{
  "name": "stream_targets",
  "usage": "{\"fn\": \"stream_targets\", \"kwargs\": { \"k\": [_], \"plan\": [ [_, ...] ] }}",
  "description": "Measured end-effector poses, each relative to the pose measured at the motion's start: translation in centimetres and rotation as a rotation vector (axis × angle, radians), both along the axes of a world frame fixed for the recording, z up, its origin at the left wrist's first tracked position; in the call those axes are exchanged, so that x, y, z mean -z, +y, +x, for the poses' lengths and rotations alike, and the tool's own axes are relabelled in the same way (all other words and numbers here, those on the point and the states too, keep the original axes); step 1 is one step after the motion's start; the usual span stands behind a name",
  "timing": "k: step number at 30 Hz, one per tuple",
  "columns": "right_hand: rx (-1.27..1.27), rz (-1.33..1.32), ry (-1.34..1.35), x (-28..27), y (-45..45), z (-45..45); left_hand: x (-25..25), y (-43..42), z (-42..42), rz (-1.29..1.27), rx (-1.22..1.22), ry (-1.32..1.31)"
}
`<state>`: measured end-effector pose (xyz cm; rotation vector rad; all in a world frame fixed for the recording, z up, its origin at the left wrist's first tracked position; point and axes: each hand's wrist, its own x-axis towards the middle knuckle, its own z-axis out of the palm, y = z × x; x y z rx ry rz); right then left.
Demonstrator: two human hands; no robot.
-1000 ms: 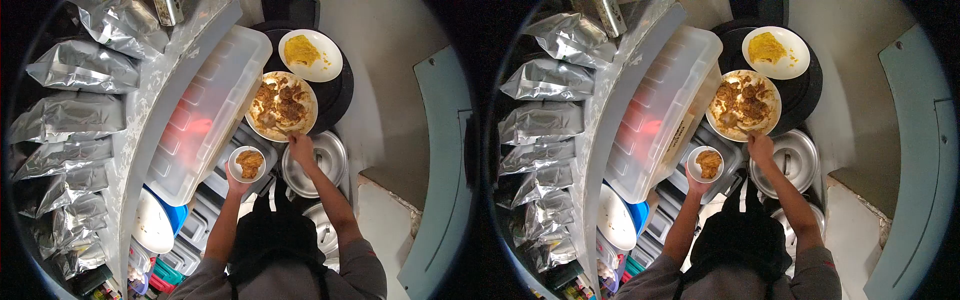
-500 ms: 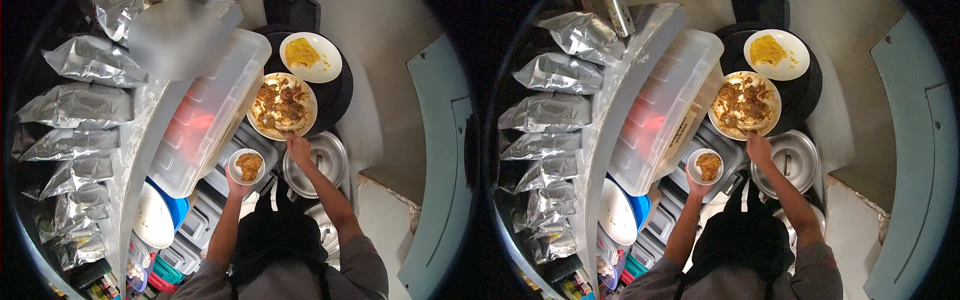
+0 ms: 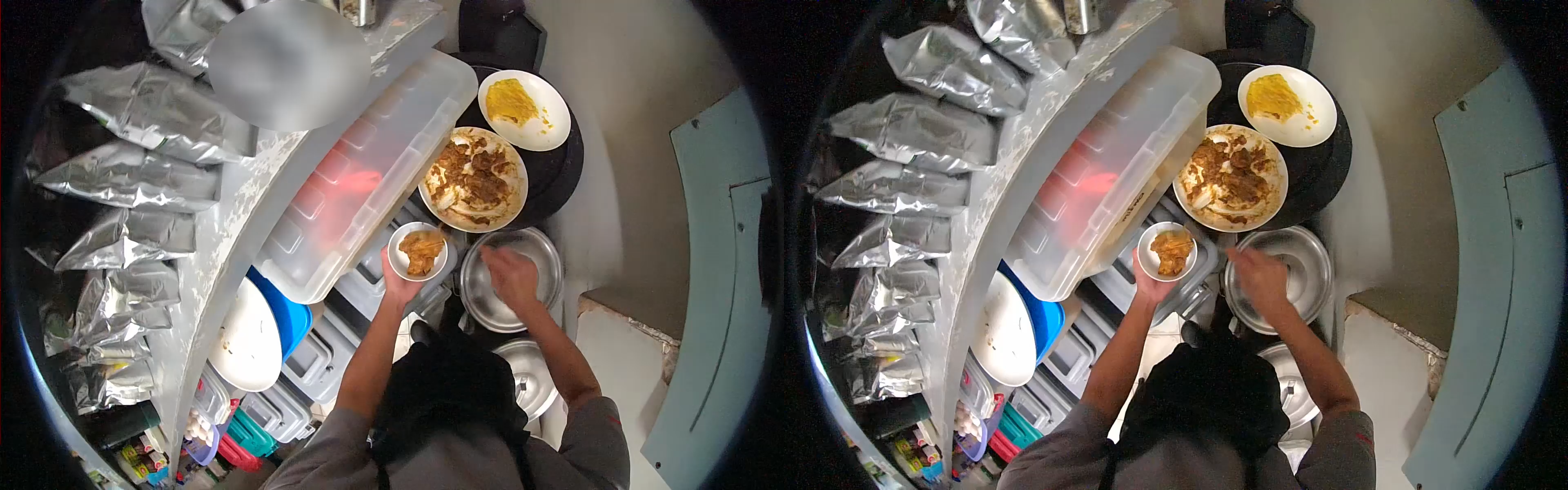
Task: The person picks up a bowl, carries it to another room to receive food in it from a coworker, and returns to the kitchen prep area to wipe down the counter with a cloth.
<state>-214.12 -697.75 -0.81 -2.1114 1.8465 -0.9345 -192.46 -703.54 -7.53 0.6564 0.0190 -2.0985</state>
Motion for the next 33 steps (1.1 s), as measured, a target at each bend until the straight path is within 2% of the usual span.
{"fn": "stream_targets", "kwargs": {
  "k": [1,3,10,13,16,20,24,26,28,29,30,31,32,33],
  "plan": [
    [-0.081,-0.036,0.197,-0.2,0.8,0.5,0.3,0.2,0.1,-0.003,0.001,0.003],
    [-0.12,-0.014,0.261,-1.1,1.7,1.9,0.6,0.8,0.7,0.011,0.013,0.003],
    [-0.26,-0.049,0.316,-5.1,2.4,4.3,-1.1,3.4,4.0,0.026,0.029,-0.03],
    [-0.198,-0.052,-0.008,-4.9,2.9,5.1,-2.9,4.3,4.7,0.023,0.049,-0.022],
    [0.121,0.322,-0.509,-5.3,3.1,5.2,-3.7,4.5,4.4,-0.023,0.026,0.008],
    [0.216,0.256,-0.683,-2.6,0.9,2.4,-4.5,4.2,3.2,-0.051,0.063,0.079],
    [0.254,0.49,-0.375,4.7,-3.6,-2.6,-5.4,6.0,4.9,-0.067,0.048,0.071],
    [0.243,0.646,-0.162,6.1,-6.3,-3.1,-5.7,7.0,6.5,-0.063,0.034,0.104],
    [0.326,0.575,-0.362,5.0,-6.6,-1.1,-6.7,9.3,9.0,-0.133,0.0,0.104],
    [0.232,0.559,0.053,5.1,-7.4,-1.8,-7.1,10.7,10.4,-0.17,-0.034,0.094],
    [0.069,0.378,0.161,11.0,-9.0,-5.1,-5.9,12.1,11.6,-0.125,-0.079,0.186],
    [0.056,0.372,0.166,8.5,-8.8,-4.3,-7.3,14.1,13.0,-0.155,-0.139,0.109],
    [-0.119,0.263,0.275,11.4,-10.0,-6.8,-7.1,16.4,14.5,-0.19,-0.201,0.158],
    [-0.049,0.203,0.461,12.8,-10.0,-8.3,-7.2,19.0,15.3,-0.207,-0.291,0.185]
  ]
}}
